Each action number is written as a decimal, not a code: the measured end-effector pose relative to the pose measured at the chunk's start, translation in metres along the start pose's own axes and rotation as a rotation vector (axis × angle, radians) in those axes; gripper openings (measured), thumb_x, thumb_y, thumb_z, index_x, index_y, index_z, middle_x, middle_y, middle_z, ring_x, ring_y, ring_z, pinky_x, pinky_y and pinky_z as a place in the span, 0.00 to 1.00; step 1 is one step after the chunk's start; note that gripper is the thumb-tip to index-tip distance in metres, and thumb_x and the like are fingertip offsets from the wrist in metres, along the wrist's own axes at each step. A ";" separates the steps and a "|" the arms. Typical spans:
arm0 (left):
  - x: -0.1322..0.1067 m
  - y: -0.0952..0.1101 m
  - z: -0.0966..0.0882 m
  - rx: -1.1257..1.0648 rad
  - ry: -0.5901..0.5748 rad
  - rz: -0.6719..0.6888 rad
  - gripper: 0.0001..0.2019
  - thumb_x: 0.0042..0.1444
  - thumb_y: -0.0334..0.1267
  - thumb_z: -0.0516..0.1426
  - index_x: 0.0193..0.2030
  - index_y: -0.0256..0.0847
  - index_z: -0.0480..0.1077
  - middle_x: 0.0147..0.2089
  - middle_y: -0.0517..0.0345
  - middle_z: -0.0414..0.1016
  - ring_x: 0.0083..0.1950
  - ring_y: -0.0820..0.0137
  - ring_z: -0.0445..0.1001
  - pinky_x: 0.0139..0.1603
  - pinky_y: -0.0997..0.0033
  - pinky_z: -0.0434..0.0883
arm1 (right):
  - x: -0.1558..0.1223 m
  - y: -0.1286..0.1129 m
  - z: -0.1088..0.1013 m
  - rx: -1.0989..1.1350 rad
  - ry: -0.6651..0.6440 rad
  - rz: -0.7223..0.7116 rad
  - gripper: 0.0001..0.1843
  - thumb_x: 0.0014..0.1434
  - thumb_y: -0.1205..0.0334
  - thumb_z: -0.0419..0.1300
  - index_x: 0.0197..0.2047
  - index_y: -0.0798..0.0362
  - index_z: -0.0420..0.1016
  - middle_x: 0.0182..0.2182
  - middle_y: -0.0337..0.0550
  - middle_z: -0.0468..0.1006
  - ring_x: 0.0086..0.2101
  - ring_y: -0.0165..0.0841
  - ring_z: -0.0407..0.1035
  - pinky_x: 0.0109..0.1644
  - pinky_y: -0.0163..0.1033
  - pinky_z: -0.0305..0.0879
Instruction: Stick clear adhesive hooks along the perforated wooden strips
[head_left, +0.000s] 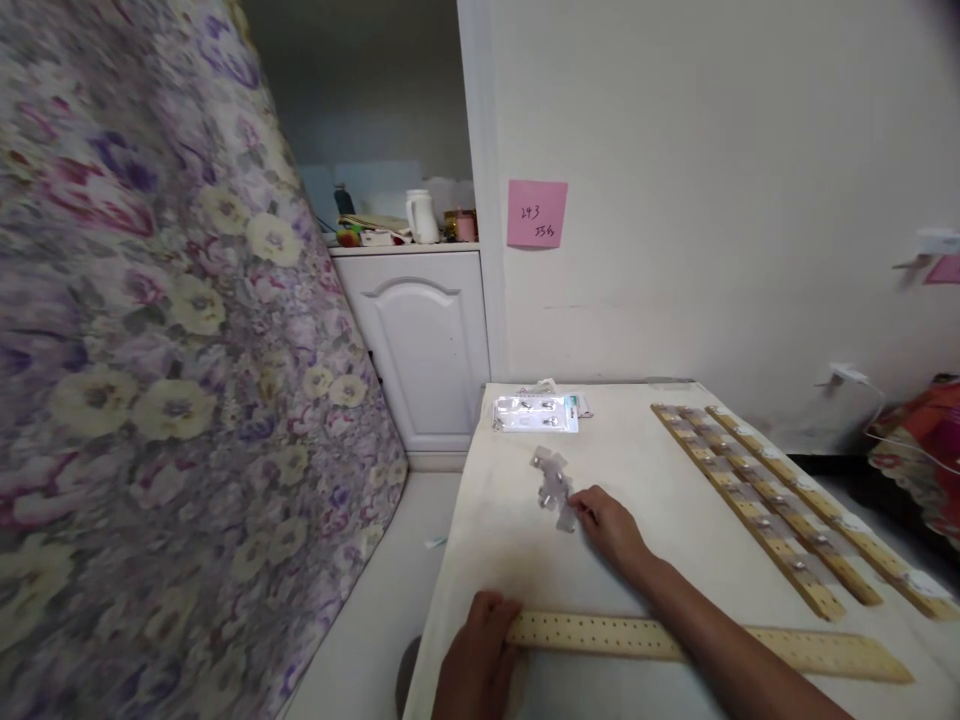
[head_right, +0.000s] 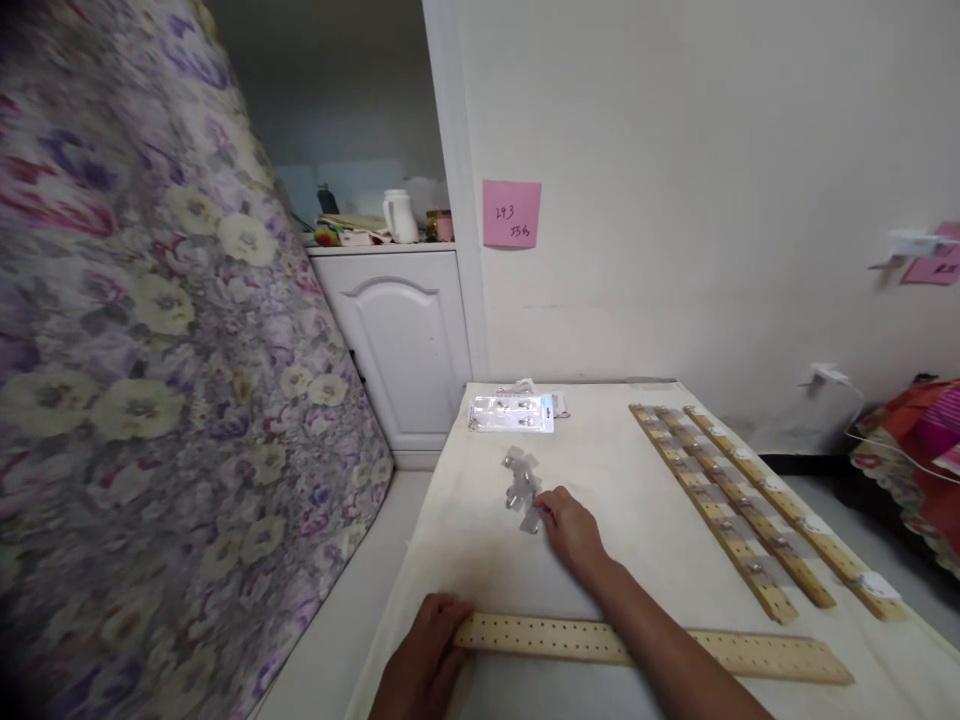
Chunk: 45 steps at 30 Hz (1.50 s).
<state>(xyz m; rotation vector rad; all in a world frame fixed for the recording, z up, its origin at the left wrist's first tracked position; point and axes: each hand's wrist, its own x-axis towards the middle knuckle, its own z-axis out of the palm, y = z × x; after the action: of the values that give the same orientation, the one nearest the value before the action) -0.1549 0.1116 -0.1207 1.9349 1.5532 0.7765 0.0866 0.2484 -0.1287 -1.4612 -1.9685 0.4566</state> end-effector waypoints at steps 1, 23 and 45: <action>0.001 0.000 0.001 0.003 0.005 -0.010 0.17 0.54 0.33 0.50 0.50 0.47 0.69 0.52 0.54 0.67 0.51 0.66 0.70 0.51 0.69 0.68 | 0.002 0.000 0.000 -0.005 -0.006 -0.004 0.14 0.55 0.69 0.49 0.38 0.48 0.74 0.36 0.41 0.73 0.37 0.33 0.69 0.42 0.36 0.62; 0.000 0.037 -0.012 -0.324 0.214 -0.071 0.14 0.60 0.42 0.48 0.46 0.42 0.69 0.43 0.53 0.72 0.43 0.66 0.71 0.45 0.68 0.68 | -0.058 -0.085 0.002 0.869 -0.304 0.246 0.10 0.51 0.55 0.59 0.31 0.52 0.66 0.22 0.35 0.72 0.18 0.26 0.64 0.22 0.32 0.59; -0.005 0.030 -0.004 -0.261 0.231 -0.134 0.14 0.59 0.44 0.48 0.27 0.40 0.66 0.29 0.60 0.67 0.34 0.70 0.67 0.36 0.73 0.63 | -0.048 -0.079 0.027 0.836 -0.412 0.140 0.06 0.47 0.61 0.62 0.29 0.54 0.70 0.20 0.33 0.67 0.23 0.26 0.60 0.27 0.32 0.53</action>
<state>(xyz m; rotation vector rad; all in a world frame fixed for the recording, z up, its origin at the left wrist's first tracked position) -0.1387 0.1012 -0.0972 1.5818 1.6035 1.1148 0.0201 0.1801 -0.1141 -0.9932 -1.6153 1.5242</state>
